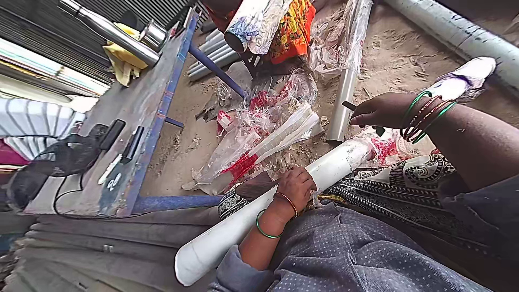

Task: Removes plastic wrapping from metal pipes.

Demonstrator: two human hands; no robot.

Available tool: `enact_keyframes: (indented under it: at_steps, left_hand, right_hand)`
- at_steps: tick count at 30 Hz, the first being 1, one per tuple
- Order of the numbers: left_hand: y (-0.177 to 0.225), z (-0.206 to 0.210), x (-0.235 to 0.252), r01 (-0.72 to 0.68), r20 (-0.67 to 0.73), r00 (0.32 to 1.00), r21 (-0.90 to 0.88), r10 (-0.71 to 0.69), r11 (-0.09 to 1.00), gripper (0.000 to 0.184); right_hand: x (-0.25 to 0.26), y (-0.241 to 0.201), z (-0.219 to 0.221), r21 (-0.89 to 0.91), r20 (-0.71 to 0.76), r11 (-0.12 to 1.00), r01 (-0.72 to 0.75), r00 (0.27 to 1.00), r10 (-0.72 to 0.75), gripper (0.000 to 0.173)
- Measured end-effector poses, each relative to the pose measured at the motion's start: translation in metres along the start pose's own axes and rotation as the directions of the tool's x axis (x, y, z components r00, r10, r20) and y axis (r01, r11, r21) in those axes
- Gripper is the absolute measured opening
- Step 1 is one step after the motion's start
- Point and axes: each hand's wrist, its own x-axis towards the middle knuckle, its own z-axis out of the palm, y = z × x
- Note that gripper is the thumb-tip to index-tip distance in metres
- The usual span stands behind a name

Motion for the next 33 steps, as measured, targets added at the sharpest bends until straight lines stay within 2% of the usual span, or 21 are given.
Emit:
enact_keyframes:
  at_steps: [3,5,6,7,9,11,12,13,14,16,18,21,23,28,31,33]
  left_hand:
    - [-0.004,-0.005,-0.014,-0.115,-0.091,0.99,-0.099,0.106,0.988,0.015]
    - [-0.007,-0.015,-0.024,-0.202,-0.273,0.952,-0.226,0.137,0.953,0.03]
    - [-0.007,-0.023,-0.028,-0.2,-0.334,0.936,-0.251,0.11,0.947,0.035]
    - [-0.008,-0.032,-0.031,-0.142,-0.376,0.925,-0.229,0.047,0.963,0.036]
    - [-0.008,-0.048,-0.034,0.143,-0.357,0.921,-0.063,-0.156,0.988,0.046]
    - [-0.004,-0.06,-0.025,0.43,-0.138,0.896,0.036,-0.421,0.902,0.066]
    - [-0.004,-0.061,-0.018,0.504,-0.057,0.863,0.052,-0.502,0.862,0.067]
    - [-0.004,-0.057,-0.013,0.521,-0.032,0.853,0.053,-0.52,0.852,0.063]
    - [-0.004,-0.053,-0.012,0.502,-0.049,0.864,0.035,-0.501,0.864,0.059]
    - [-0.006,-0.04,-0.011,0.405,-0.194,0.894,-0.035,-0.403,0.914,0.048]
    - [-0.006,-0.033,-0.007,0.35,-0.321,0.867,-0.151,-0.38,0.925,0.036]
    - [-0.002,-0.035,0.003,0.292,-0.319,0.81,-0.509,-0.492,0.81,0.019]
    - [0.001,-0.044,0.008,0.219,-0.314,0.795,-0.649,-0.519,0.729,0.013]
    - [-0.004,-0.062,0.021,0.155,-0.425,0.774,-0.591,-0.469,0.792,0.02]
    - [-0.013,-0.075,0.025,0.252,-0.378,0.789,-0.52,-0.484,0.816,0.043]
    - [-0.017,-0.077,0.027,0.292,-0.384,0.788,-0.455,-0.481,0.841,0.038]
  right_hand:
    - [0.0,0.001,-0.001,-0.016,0.002,0.999,0.034,0.999,-0.034,0.035]
    - [-0.002,0.002,-0.003,-0.03,-0.004,0.999,0.045,0.999,-0.045,0.035]
    - [-0.004,0.001,-0.004,-0.033,-0.001,0.999,0.042,0.999,-0.042,0.035]
    - [-0.004,0.001,-0.004,-0.037,-0.003,0.998,0.045,0.999,-0.046,0.035]
    - [-0.002,-0.001,-0.004,-0.036,-0.013,0.997,0.066,0.998,-0.066,0.034]
    - [0.0,-0.002,-0.003,-0.028,-0.014,0.996,0.082,0.997,-0.082,0.035]
    - [0.001,-0.002,-0.002,-0.027,-0.012,0.996,0.087,0.996,-0.087,0.035]
    - [0.002,0.0,-0.001,-0.027,-0.015,0.995,0.091,0.996,-0.092,0.035]
    - [0.0,0.0,0.0,-0.017,-0.017,0.996,0.084,0.996,-0.084,0.034]
    - [-0.003,-0.001,0.0,-0.003,-0.014,0.999,0.049,0.999,-0.049,0.035]
    - [-0.004,0.001,-0.001,0.006,-0.015,0.999,0.032,0.999,-0.032,0.035]
    - [-0.004,0.007,-0.002,0.016,-0.015,1.0,0.018,1.0,-0.018,0.034]
    - [-0.001,0.008,-0.002,0.012,-0.014,0.999,0.031,0.999,-0.031,0.033]
    - [0.009,0.007,0.0,0.052,0.007,0.998,0.021,1.0,-0.021,0.034]
    - [0.01,0.001,0.002,0.105,0.009,0.994,0.026,1.0,-0.027,0.035]
    - [0.011,0.0,0.003,0.095,0.026,0.995,0.02,0.999,-0.023,0.036]
